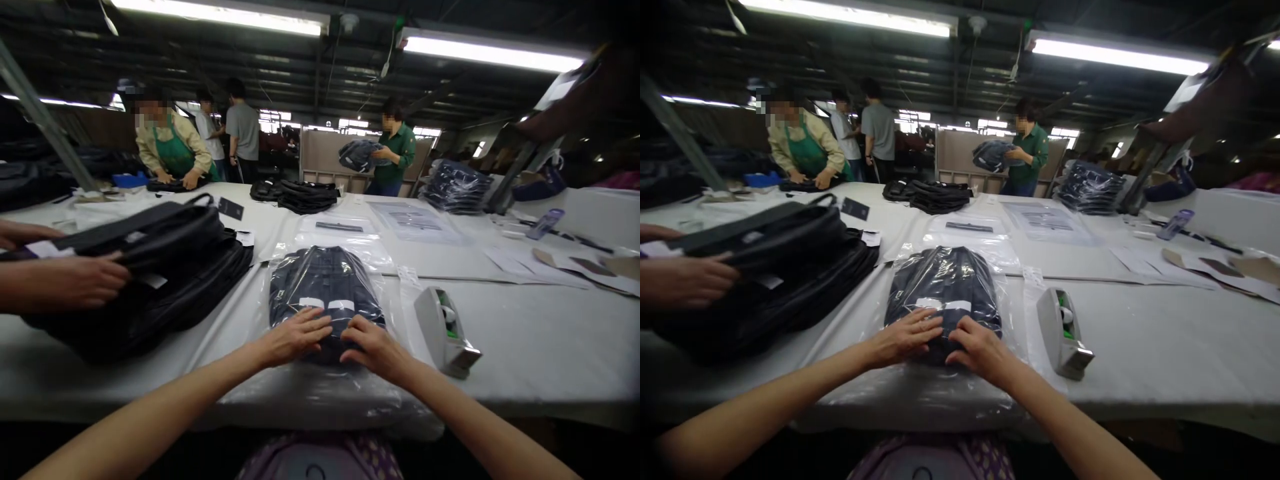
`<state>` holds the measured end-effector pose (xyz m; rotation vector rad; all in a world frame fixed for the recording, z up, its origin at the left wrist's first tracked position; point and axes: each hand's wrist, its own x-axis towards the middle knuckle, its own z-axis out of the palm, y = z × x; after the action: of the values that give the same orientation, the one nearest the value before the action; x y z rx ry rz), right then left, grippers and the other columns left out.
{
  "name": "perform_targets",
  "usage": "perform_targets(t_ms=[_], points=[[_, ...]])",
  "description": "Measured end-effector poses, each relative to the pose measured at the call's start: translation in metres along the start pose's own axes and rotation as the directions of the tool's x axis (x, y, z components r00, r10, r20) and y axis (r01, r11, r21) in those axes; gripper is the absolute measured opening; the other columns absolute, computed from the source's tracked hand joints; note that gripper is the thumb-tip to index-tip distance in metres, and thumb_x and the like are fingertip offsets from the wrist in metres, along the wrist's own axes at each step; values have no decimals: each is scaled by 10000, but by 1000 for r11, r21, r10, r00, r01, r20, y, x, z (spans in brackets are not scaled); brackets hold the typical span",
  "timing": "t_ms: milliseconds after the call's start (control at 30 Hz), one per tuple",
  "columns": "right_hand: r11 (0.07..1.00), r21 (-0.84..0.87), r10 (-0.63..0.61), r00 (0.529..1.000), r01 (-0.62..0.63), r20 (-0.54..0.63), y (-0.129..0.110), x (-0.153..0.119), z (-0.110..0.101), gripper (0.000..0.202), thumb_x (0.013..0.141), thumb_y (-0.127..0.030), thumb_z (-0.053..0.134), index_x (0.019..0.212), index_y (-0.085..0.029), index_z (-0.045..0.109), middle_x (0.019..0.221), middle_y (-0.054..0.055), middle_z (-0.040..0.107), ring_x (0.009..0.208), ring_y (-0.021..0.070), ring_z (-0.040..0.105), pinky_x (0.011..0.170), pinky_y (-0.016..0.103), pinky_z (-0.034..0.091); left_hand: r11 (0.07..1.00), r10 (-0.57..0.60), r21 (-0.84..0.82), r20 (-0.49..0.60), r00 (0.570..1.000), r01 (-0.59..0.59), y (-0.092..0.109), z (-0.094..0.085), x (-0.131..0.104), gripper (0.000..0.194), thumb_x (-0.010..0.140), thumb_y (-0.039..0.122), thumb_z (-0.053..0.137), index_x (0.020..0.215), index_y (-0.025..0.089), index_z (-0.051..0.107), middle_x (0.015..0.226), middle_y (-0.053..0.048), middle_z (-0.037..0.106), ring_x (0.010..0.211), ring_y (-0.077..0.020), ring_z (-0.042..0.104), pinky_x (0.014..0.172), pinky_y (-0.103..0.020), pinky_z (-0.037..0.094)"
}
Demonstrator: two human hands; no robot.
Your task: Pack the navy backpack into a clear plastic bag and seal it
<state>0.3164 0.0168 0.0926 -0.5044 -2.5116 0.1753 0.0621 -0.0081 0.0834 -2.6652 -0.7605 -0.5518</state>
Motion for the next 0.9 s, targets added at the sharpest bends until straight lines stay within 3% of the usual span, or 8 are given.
perform_targets(t_ms=[100,267,433,567,900], points=[[979,-121,-153,982,166,108,28,-9,34,51,876,-215,533,848,-180,557,772,7,528,676,130,508,595,226,453,995,97,-20,85,992,-96,-2,36,-11,371,939,253,441,1281,111,455,1310,-111,517,1271,-243,399,1033,-402,415],[960,-152,-229,972,234,49,66,-38,68,201,934,-137,378,822,-161,544,787,33,555,675,134,467,631,248,427,997,58,39,66,996,-61,2,62,-33,416,925,112,426,1339,112,393,1376,-84,450,1296,-255,357,1062,-421,394],[936,-202,-291,957,288,18,70,-43,73,179,915,-91,410,867,-150,573,819,55,590,683,144,484,632,268,417,986,116,113,53,992,-121,-2,67,-37,394,929,141,432,1322,131,428,1401,-60,421,1316,-247,327,1069,-406,390],[932,-223,-290,957,285,13,65,-46,75,177,914,-91,417,888,-147,583,814,55,597,683,150,486,617,281,392,975,147,148,115,982,-163,-4,63,-38,398,939,150,404,1336,137,413,1428,-41,382,1340,-237,279,1088,-384,355],[864,-276,-373,904,421,210,63,-50,72,177,929,-124,411,917,-133,587,766,21,575,653,139,447,629,299,358,963,164,186,170,972,-195,-4,57,-37,386,950,179,351,1325,133,431,1436,-56,369,1333,-245,289,1091,-373,309]])
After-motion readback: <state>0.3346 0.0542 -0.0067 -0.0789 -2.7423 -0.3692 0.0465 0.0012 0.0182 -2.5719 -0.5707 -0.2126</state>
